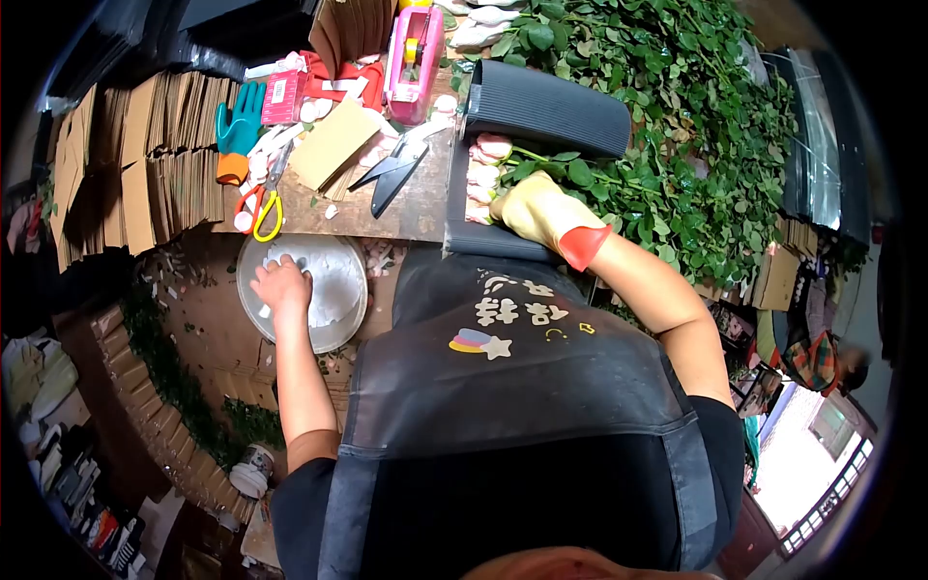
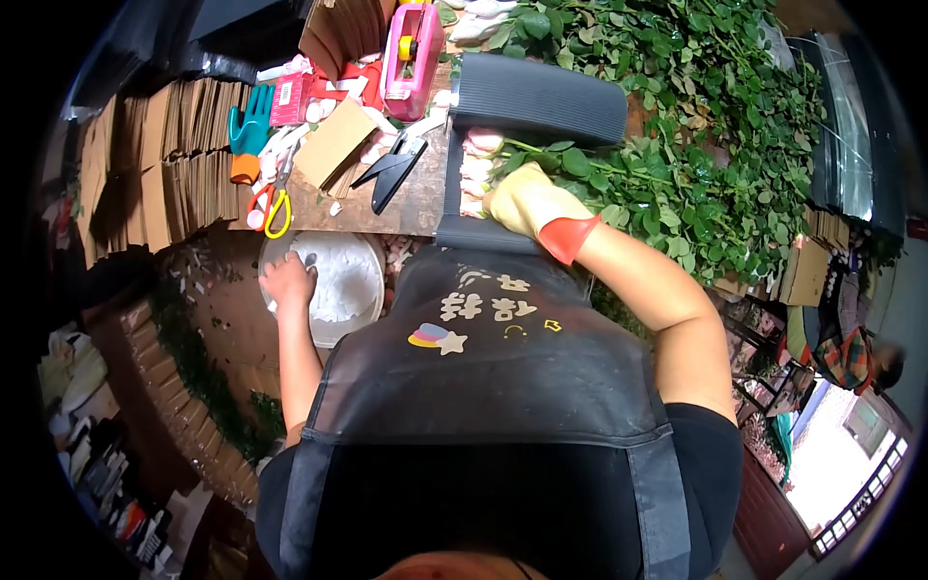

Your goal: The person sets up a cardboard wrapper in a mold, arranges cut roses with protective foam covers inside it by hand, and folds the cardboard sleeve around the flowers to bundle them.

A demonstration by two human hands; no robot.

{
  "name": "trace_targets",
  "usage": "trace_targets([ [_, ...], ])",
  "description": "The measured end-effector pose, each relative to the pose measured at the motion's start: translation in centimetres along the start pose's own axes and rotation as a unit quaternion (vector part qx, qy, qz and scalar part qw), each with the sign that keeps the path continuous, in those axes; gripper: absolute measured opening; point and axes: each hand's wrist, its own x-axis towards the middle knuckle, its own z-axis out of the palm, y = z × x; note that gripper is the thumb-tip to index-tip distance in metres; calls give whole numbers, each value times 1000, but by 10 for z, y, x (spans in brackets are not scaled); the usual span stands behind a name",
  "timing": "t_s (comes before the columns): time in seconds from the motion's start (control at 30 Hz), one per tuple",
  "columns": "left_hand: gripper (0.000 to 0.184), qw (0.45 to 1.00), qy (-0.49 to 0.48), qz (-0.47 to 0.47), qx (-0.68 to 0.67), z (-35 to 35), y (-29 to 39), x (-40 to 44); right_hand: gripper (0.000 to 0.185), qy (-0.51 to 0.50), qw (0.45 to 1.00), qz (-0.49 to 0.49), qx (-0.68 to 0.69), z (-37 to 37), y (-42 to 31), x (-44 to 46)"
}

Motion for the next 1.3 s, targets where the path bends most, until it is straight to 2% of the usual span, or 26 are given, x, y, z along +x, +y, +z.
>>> trace_targets([
  [0.07,33,993,75,88,0,-12,20,-8,41,5,1000,-5,22,-2,-3,-3],
  [0.1,30,982,38,109,-146,-7,45,5,38,21,999,5,38,5,2,7],
  [0.13,26,949,-20,146,-279,-28,81,8,35,38,998,14,55,13,7,16],
  [0.17,25,895,7,238,-378,-38,113,8,32,59,996,-62,-32,19,13,21],
  [0.2,31,858,31,321,-399,-37,138,14,29,80,980,-137,-119,22,21,23],
  [0.23,44,837,29,342,-426,-37,164,16,27,100,951,-211,-203,26,30,25],
  [0.27,61,836,10,335,-436,-43,184,16,21,180,924,-279,-192,37,43,30],
  [0.3,84,840,-24,341,-421,-43,199,21,20,165,943,-259,-130,44,48,40],
  [0.37,103,829,-40,380,-407,-49,221,26,18,131,967,-216,-1,48,54,51],
  [0.4,111,823,-103,385,-403,-47,228,34,18,141,960,-238,-30,49,59,52],
  [0.47,110,828,-73,411,-375,-37,231,37,18,164,942,-280,-87,37,57,32],
  [0.5,109,830,-58,423,-359,-32,231,41,19,183,941,-269,-92,32,55,23],
  [0.57,110,812,-100,438,-373,-28,228,48,22,217,938,-248,-102,29,53,10],
  [0.6,109,809,-109,445,-368,-25,228,53,26,279,922,-268,-35,33,58,13],
  [0.63,109,806,-118,451,-364,-24,228,56,23,301,915,-264,-53,34,59,16],
  [0.8,94,816,-122,434,-361,-25,230,58,23,230,925,-268,-137,25,48,16],
  [0.87,85,808,-148,406,-402,-21,234,64,22,250,916,-294,-111,29,56,17],
  [0.9,82,805,-131,396,-422,-18,235,61,22,260,910,-306,-99,29,60,17],
  [1.03,76,797,-68,377,-468,-10,236,41,26,354,909,-219,-26,32,62,15],
  [1.1,75,793,-72,370,-478,-10,236,40,20,369,898,-235,-42,41,66,37],
  [1.17,67,809,-79,351,-465,-15,239,40,20,320,908,-246,-116,41,57,37],
  [1.2,64,816,-82,341,-459,-16,241,40,19,298,919,-216,-140,38,54,35],
  [1.3,50,815,-55,280,-504,-8,254,45,22,285,914,-247,-150,35,57,35],
])
